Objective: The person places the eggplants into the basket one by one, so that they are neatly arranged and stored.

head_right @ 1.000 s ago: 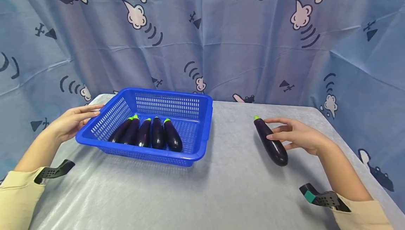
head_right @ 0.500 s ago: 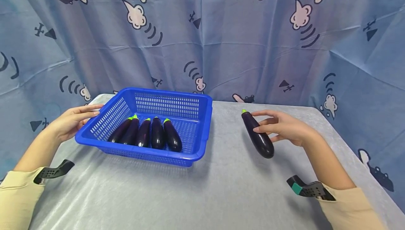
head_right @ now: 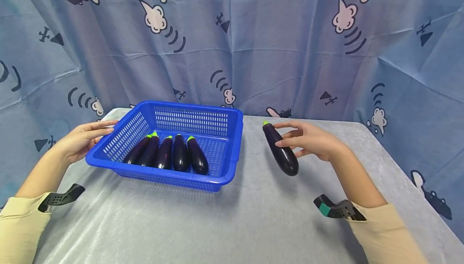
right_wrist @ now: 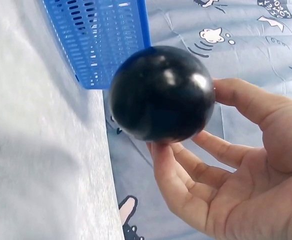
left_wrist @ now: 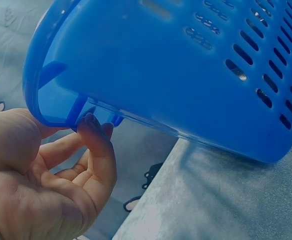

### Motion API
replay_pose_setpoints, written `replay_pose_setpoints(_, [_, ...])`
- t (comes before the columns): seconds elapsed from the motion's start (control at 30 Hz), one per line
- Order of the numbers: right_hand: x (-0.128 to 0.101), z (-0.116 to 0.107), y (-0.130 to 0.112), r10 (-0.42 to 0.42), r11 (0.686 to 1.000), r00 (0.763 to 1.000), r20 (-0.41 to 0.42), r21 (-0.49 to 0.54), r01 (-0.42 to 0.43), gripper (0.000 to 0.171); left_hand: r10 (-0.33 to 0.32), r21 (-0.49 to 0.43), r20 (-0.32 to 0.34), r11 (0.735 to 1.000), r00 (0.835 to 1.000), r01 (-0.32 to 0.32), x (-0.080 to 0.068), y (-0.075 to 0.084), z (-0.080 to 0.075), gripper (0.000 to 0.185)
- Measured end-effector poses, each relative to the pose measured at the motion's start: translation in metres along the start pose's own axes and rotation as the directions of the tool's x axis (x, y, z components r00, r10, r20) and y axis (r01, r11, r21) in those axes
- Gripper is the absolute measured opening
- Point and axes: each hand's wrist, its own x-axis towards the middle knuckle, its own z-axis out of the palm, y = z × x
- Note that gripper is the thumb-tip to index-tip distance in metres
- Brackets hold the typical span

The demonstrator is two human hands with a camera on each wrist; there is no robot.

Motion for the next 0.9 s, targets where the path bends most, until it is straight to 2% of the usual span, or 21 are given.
replay_pose_setpoints(0.53, [0.018,0.020,-0.035,-0.019,1.000,1.000,0.000,0.011,0.019,0.076,0.002,0.009,-0.002,1.000,1.000,-0.002,-0.001,0.001,0.001,0.035])
replay_pose_setpoints(0.9, [0.028,0.031,-0.057,-0.043,0.999,0.999,0.000,0.008,0.043,0.072,-0.002,0.018,-0.005,1.000,1.000,0.003,-0.001,0.001,0.000,0.035])
